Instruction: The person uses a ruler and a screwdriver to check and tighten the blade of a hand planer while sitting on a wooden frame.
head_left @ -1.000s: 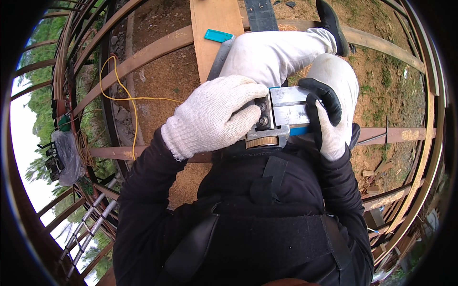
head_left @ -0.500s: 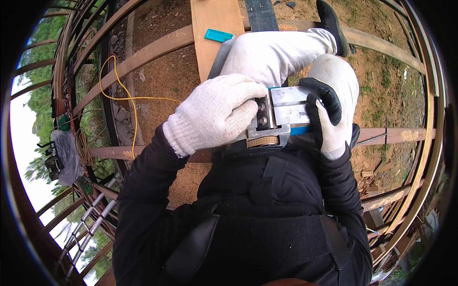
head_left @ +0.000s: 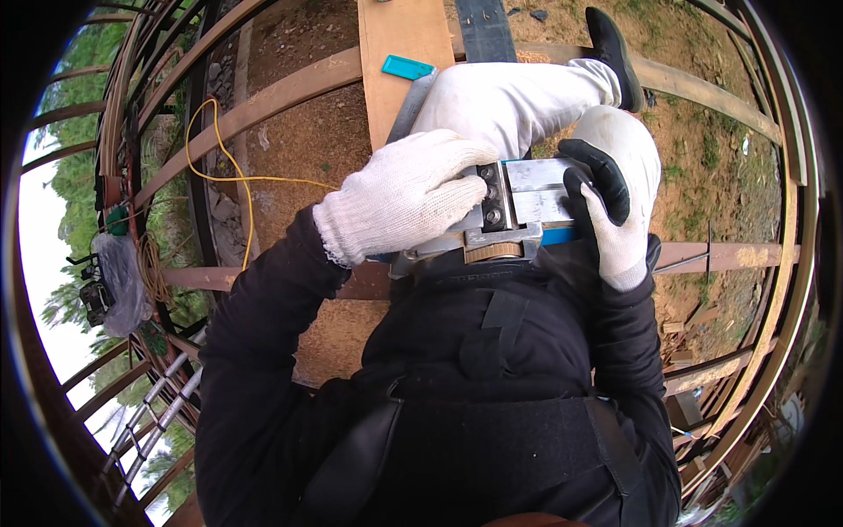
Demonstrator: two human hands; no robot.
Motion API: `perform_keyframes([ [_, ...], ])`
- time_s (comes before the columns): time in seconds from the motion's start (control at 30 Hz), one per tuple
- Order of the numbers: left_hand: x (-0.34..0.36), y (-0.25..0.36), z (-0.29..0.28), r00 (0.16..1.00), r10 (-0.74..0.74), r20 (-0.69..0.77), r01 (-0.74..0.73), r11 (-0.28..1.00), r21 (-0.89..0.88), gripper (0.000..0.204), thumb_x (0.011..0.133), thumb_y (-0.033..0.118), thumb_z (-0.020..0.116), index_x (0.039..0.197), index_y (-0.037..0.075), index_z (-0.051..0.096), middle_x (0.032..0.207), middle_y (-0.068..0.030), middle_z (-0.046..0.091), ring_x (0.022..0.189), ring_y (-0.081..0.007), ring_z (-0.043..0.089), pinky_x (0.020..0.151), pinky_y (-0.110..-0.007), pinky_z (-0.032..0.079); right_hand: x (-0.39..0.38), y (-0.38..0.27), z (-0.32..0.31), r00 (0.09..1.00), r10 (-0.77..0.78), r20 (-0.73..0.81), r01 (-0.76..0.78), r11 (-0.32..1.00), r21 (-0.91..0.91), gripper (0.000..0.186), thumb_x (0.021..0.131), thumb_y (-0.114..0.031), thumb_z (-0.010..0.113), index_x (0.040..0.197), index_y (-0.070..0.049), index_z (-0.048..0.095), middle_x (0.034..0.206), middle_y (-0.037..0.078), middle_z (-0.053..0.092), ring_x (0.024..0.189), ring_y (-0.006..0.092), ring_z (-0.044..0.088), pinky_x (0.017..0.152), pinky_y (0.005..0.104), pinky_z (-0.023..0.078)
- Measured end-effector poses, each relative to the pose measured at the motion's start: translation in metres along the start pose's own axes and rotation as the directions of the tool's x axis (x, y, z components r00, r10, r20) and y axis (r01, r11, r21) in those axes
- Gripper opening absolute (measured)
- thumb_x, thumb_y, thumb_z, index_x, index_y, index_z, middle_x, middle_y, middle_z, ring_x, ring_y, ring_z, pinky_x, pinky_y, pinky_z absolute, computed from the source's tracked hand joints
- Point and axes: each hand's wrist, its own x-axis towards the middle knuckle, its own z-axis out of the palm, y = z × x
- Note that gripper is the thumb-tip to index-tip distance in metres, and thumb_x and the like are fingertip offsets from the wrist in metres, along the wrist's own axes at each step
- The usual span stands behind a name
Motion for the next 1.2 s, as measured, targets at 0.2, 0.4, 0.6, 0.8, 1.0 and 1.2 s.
perform_keyframes([
  [0.2, 0.002, 0.001, 0.001, 1.000, -0.005, -0.031, 0.005, 1.000, 0.002, 0.039, 0.098, 0.021, 0.059, 0.134, 0.006, 0.064, 0.127, -0.0193, 0.067, 0.119, -0.0363, 0.064, 0.105, -0.042, 0.050, 0.014, -0.010, -0.008, 0.921, -0.374, 0.110, 0.369, 0.747, -0.552, 0.039, 0.087, -0.006, 0.075, 0.125, -0.003, 0.068, 0.120, 0.013, 0.072, 0.108, 0.0252, 0.069, 0.098, 0.0341, 0.051],
  [0.4, 0.008, -0.011, -0.011, 0.992, -0.071, 0.101, 0.077, 0.995, -0.064, 0.040, 0.098, 0.019, 0.060, 0.135, 0.006, 0.063, 0.128, -0.0200, 0.067, 0.119, -0.0360, 0.065, 0.105, -0.041, 0.050, 0.009, -0.007, -0.002, 0.940, -0.297, 0.167, 0.337, 0.876, -0.344, 0.040, 0.093, 0.003, 0.062, 0.133, 0.005, 0.059, 0.127, 0.015, 0.069, 0.119, 0.0240, 0.065, 0.107, 0.0360, 0.047],
  [0.6, 0.023, -0.030, -0.020, 0.954, 0.203, 0.222, -0.230, 0.968, 0.104, 0.042, 0.100, 0.025, 0.054, 0.138, 0.010, 0.063, 0.130, -0.0190, 0.067, 0.119, -0.0342, 0.065, 0.104, -0.041, 0.050, 0.006, 0.011, 0.006, 0.973, -0.207, 0.099, 0.218, 0.970, -0.110, 0.046, 0.096, 0.006, 0.053, 0.142, 0.006, 0.050, 0.135, 0.018, 0.063, 0.128, 0.0258, 0.060, 0.112, 0.0364, 0.044],
  [0.8, 0.026, -0.027, -0.011, 0.980, 0.007, 0.200, -0.022, 0.997, 0.073, 0.043, 0.097, 0.020, 0.053, 0.138, 0.010, 0.063, 0.128, -0.0179, 0.068, 0.114, -0.0344, 0.067, 0.103, -0.041, 0.051, 0.006, 0.014, 0.006, 0.987, -0.129, 0.097, 0.125, 0.991, 0.052, 0.048, 0.097, 0.006, 0.052, 0.145, 0.006, 0.047, 0.140, 0.019, 0.060, 0.132, 0.0255, 0.057, 0.114, 0.0367, 0.043],
  [1.0, 0.027, -0.025, -0.010, 0.990, 0.058, 0.130, -0.064, 0.997, 0.043, 0.042, 0.097, 0.020, 0.053, 0.136, 0.010, 0.065, 0.124, -0.0173, 0.071, 0.108, -0.0345, 0.069, 0.099, -0.040, 0.053, 0.009, 0.011, 0.008, 0.982, -0.171, 0.077, 0.174, 0.984, -0.025, 0.044, 0.098, 0.005, 0.051, 0.141, 0.004, 0.053, 0.137, 0.016, 0.062, 0.128, 0.0219, 0.059, 0.111, 0.0341, 0.043],
  [1.2, 0.023, -0.022, -0.008, 0.989, -0.068, 0.134, 0.067, 0.998, 0.007, 0.041, 0.097, 0.019, 0.054, 0.135, 0.009, 0.064, 0.121, -0.0190, 0.071, 0.107, -0.0335, 0.070, 0.098, -0.041, 0.054, 0.009, 0.008, 0.009, 0.984, -0.173, 0.052, 0.175, 0.983, -0.046, 0.039, 0.098, 0.003, 0.054, 0.136, 0.001, 0.059, 0.131, 0.012, 0.065, 0.121, 0.0186, 0.061, 0.106, 0.0322, 0.046],
])
